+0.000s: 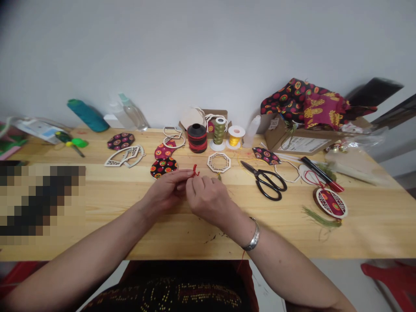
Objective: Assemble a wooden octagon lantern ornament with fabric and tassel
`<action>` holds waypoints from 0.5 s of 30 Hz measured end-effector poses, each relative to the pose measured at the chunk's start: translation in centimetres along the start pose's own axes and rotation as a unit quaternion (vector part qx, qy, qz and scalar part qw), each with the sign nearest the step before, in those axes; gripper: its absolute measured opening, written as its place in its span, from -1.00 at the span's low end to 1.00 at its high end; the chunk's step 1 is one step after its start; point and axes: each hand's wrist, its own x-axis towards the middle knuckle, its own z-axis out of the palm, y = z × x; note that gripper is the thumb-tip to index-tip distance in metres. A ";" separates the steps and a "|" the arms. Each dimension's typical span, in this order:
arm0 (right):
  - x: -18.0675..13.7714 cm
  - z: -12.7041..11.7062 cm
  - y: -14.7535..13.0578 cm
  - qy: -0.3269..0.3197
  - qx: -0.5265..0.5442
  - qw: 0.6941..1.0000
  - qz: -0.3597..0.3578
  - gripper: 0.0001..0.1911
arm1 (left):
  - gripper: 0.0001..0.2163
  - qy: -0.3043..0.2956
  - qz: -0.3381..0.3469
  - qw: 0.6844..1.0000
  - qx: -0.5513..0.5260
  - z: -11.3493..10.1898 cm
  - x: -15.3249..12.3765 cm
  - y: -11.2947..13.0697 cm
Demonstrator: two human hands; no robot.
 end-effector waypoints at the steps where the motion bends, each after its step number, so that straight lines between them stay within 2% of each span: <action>1: 0.0 0.0 0.0 -0.007 0.005 1.000 -0.005 -0.80 | -0.85 -0.001 -0.004 1.000 0.002 0.0 0.0 0.0; 4: -0.3 0.1 0.1 -0.042 0.061 0.997 -0.014 -0.75 | -0.85 0.003 -0.011 1.000 0.003 -0.1 0.0 0.0; 6: -0.4 0.2 0.4 -0.045 0.154 0.987 0.018 -0.75 | -0.86 0.008 -0.011 1.000 -0.003 -0.2 0.0 -0.1; 8: -0.4 0.4 0.9 -0.014 0.268 0.956 0.116 -0.78 | -0.86 0.010 -0.009 1.000 -0.010 -0.2 0.0 -0.1; 9: -0.3 0.6 1.2 0.005 0.319 0.929 0.187 -0.80 | -0.87 0.012 -0.007 1.000 -0.011 -0.2 0.0 -0.1; 11: -0.1 1.0 1.8 0.023 0.408 0.848 0.337 -0.81 | -0.87 0.012 -0.002 1.000 -0.006 -0.3 0.0 -0.1; 12: 0.0 1.3 2.1 0.009 0.459 0.794 0.399 -0.81 | -0.88 0.012 0.000 1.000 -0.001 -0.3 0.0 -0.1; 15: 0.3 1.9 2.5 -0.060 0.620 0.609 0.490 -0.75 | -0.88 0.012 0.001 1.000 0.009 -0.3 0.0 -0.1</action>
